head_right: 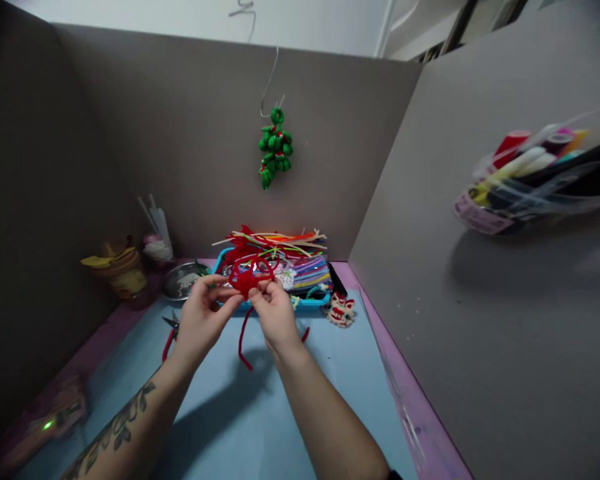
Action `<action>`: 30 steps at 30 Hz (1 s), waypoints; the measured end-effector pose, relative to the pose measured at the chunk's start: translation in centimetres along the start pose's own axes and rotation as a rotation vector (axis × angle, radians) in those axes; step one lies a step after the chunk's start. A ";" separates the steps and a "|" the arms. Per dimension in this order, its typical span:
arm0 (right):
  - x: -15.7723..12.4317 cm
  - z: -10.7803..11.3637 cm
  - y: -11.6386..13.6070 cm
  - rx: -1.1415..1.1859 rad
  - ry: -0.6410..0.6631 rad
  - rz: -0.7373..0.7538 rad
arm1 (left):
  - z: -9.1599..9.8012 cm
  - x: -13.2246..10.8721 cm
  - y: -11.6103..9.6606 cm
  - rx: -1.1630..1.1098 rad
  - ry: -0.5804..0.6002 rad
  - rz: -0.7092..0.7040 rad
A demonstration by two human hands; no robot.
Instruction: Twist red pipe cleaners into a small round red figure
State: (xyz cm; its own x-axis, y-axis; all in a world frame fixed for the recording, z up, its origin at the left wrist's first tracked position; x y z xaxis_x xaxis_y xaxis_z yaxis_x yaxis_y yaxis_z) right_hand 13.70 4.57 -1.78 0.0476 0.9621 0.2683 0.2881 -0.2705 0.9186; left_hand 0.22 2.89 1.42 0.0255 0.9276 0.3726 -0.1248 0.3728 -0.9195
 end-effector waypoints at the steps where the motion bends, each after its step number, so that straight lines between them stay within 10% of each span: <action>1: 0.0 0.1 -0.1 -0.003 -0.001 0.004 | 0.1 0.0 -0.1 0.011 -0.015 -0.008; 7: 0.3 0.6 0.2 -0.173 0.044 0.110 | 1.3 0.0 -0.9 0.068 -0.181 -0.092; 19: -0.2 -0.4 1.4 -0.374 0.162 0.118 | 0.5 0.4 0.2 -0.331 0.053 0.125; 30: -1.9 -0.9 2.9 -0.779 -0.040 0.450 | 0.7 1.0 1.2 -0.731 -0.080 0.383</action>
State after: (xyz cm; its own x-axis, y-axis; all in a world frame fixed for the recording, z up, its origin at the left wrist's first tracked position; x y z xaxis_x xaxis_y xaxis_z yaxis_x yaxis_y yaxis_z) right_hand 13.61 1.94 0.65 0.0366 0.7562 0.6533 -0.4956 -0.5540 0.6690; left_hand -0.65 4.23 0.74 0.0387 0.9992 -0.0008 0.5668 -0.0226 -0.8236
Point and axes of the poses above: each hand's wrist, its own x-axis towards the middle knuckle, its own z-axis out of the back of the hand, y = z × x, the point moved 4 cm from there along x, towards the middle knuckle, and after that the axes turned 6 degrees about y, right-handed, at the moved point
